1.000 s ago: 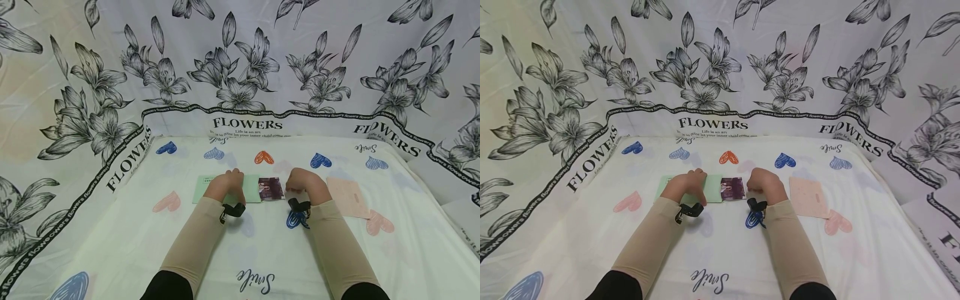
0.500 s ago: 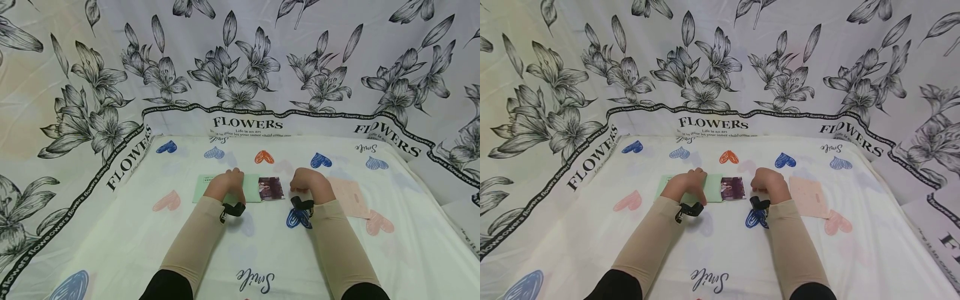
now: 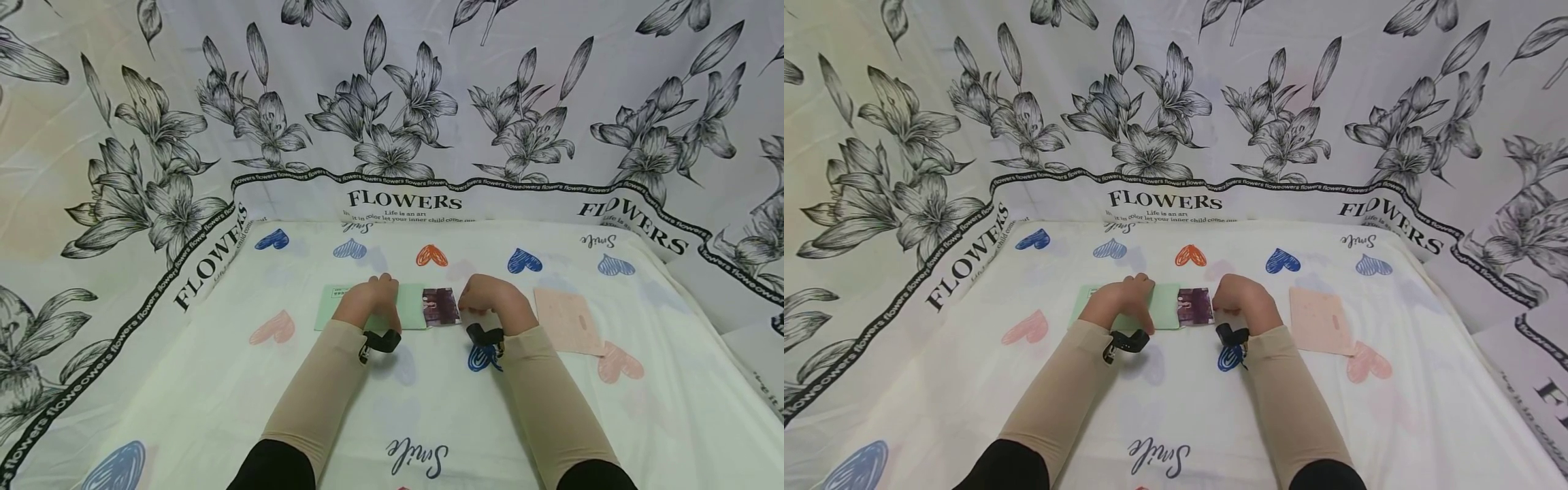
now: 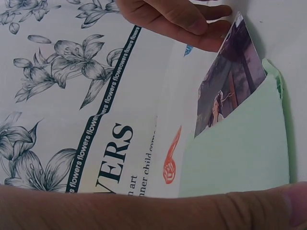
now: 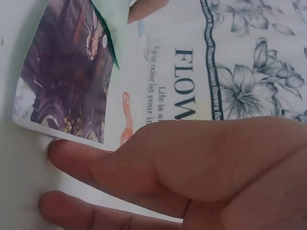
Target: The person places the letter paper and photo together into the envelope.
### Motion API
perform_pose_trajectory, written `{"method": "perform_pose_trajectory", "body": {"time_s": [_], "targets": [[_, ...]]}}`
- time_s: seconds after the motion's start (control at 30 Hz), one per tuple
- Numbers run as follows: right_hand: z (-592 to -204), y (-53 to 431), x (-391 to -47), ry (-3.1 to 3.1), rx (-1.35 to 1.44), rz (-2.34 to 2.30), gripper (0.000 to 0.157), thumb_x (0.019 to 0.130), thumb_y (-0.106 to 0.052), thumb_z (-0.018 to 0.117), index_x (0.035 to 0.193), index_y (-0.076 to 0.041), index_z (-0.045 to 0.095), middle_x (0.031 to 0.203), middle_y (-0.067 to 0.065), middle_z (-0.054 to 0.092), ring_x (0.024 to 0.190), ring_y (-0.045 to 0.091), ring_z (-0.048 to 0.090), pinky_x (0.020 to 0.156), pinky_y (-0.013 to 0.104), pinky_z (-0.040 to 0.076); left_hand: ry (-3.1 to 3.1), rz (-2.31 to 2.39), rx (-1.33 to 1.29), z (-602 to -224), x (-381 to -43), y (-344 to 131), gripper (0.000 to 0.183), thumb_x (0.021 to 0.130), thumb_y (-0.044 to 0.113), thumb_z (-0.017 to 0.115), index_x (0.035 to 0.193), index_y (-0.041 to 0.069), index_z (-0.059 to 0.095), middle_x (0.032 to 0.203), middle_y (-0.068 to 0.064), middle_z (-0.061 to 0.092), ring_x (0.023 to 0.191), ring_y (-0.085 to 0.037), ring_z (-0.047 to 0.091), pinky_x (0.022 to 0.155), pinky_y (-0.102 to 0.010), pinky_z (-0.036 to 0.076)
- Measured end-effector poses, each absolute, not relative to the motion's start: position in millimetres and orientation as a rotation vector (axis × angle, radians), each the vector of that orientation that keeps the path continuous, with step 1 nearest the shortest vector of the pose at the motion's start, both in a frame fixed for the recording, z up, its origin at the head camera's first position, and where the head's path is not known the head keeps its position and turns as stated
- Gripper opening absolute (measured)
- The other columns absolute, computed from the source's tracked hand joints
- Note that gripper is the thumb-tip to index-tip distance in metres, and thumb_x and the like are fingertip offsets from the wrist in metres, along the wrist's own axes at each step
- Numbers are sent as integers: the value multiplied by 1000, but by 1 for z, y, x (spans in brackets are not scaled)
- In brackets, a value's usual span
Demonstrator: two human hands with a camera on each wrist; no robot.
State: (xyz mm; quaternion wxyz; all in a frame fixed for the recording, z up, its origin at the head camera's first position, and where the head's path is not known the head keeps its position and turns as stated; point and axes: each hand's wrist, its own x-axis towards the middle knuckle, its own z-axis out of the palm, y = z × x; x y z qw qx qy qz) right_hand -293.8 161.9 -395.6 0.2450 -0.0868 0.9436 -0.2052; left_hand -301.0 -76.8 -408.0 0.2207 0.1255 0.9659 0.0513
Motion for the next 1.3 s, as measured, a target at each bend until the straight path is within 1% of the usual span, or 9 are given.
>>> {"method": "perform_pose_trajectory", "body": {"time_s": [0.2,0.4,0.6,0.73,0.83,1.03,1.13,1.3], "targets": [[-395,166,-293,2561,-167,-571,18,87,-19,64,81,-4,70,72,8,57,66,21,52,62,33,40,2671,151,359,-408,-300,-78,97,54,48,88,134,11,45,121,-5,43,103,-23,41,85,-42,43],[-392,174,-294,2561,-86,-550,17,87,-17,61,85,-3,70,74,10,58,67,22,52,62,32,38,2680,156,364,-404,-297,-77,94,56,46,88,132,10,47,119,-6,44,102,-23,41,84,-42,43],[-391,176,-294,2558,-115,-539,17,89,-16,59,87,-3,70,76,10,58,66,21,52,60,31,38,2673,155,362,-406,-299,-77,95,55,47,88,133,11,46,120,-6,43,103,-23,41,85,-42,43],[-392,171,-293,2558,-154,-557,17,88,-16,60,87,-3,70,74,9,57,65,20,50,61,31,39,2678,134,364,-407,-300,-77,97,56,49,87,135,11,45,122,-6,43,103,-23,41,86,-42,43],[-393,165,-292,2557,-197,-561,17,88,-18,62,89,-3,71,74,9,59,67,21,52,63,32,41,2677,130,351,-406,-299,-76,98,55,49,87,135,11,45,122,-6,43,103,-23,41,85,-43,43],[-394,157,-292,2530,-254,-553,18,90,-23,62,96,-8,72,80,10,62,69,22,55,58,33,43,2672,142,328,-405,-298,-76,99,54,48,88,135,12,45,120,-5,43,103,-23,41,83,-43,44],[-394,158,-292,2521,-232,-558,18,89,-24,62,94,-9,72,81,9,62,70,22,55,58,33,43,2673,141,329,-404,-298,-75,99,54,48,88,135,12,45,119,-5,43,102,-23,41,83,-43,43],[-392,164,-291,2548,-185,-572,17,88,-20,61,89,-7,72,81,9,61,72,23,55,61,33,41,2675,138,343,-405,-298,-75,98,55,48,87,135,11,45,120,-5,43,102,-23,41,84,-43,43]]}}
